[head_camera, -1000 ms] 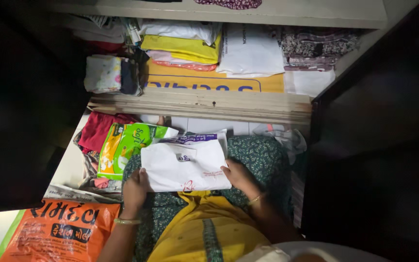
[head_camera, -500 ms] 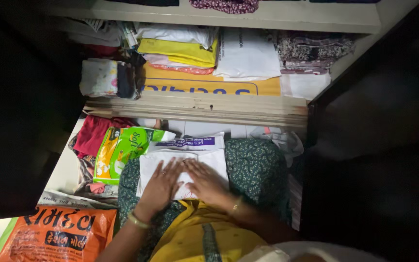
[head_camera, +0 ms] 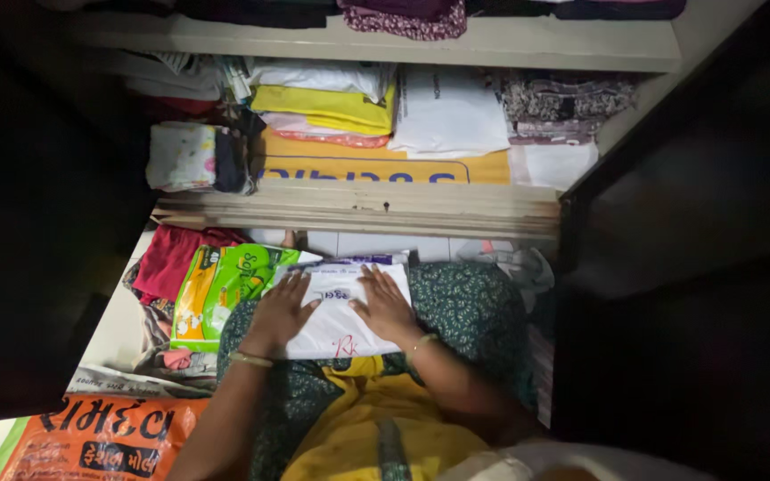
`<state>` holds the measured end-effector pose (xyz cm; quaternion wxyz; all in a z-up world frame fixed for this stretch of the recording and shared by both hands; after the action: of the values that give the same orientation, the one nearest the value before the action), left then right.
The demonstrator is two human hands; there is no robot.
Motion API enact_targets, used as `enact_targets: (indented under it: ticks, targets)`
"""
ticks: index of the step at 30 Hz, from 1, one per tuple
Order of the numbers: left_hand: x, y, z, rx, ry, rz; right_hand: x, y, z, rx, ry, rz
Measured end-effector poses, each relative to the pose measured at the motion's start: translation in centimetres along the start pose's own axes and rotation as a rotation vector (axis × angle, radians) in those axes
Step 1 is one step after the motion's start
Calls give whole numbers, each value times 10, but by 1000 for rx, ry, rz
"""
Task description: The person organizes various packaged items and loose pieces of clothing in a closet by moving them between the floor and different shelves.
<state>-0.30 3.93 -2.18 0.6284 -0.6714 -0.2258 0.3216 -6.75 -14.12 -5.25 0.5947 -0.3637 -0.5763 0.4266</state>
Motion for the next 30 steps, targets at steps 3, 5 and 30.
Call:
enact_targets:
  ticks: [3,5,30]
  targets:
    - [9,-16,12,-97,44,63,-20,-1,-10,-67,131,-15]
    - [11,-41,29,-189,88,86,-39,-5,-14,-153,220,104]
    - [-35,-44,20,32,-61,262,-126,-2,-24,-366,51,-1351]
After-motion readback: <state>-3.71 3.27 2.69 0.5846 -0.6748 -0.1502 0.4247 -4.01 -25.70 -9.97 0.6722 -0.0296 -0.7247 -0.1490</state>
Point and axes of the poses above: each hand's wrist, its own z-axis away from the middle knuckle, its own y-axis out of the palm, x = y × z, the point moved 9 cm from there along -z, towards the middle knuckle, and after that the axes turned 7 degrees about y, right-handed, at the moved point
